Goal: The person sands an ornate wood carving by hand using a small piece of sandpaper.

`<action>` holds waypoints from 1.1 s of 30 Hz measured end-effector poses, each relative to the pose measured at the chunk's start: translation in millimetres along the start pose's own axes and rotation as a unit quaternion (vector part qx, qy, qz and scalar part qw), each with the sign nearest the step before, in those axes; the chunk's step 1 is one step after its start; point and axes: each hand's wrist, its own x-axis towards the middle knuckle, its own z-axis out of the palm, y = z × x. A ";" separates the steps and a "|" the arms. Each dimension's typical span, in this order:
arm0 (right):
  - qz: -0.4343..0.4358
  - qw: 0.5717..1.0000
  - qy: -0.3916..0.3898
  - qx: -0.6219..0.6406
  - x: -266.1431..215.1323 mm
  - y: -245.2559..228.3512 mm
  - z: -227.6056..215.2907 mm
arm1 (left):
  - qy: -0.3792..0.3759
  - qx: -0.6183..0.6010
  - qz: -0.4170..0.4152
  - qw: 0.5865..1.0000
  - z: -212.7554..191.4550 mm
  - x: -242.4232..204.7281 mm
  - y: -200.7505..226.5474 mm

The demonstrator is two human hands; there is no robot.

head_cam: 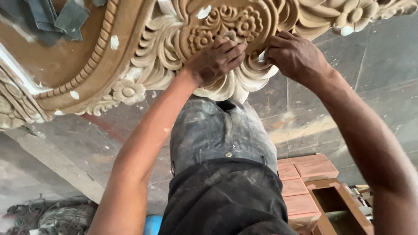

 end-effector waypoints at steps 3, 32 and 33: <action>-0.025 0.995 0.031 0.090 5.8 1.3 1.6 | 0.010 0.022 0.004 1.000 1.4 0.1 -0.1; 0.059 0.962 0.238 0.118 -40.4 -42.9 55.5 | 0.035 0.040 0.000 0.999 28.0 -3.7 3.7; 0.038 0.973 0.214 0.080 -46.2 -41.0 52.9 | 0.047 0.040 -0.006 0.998 30.0 -3.2 6.0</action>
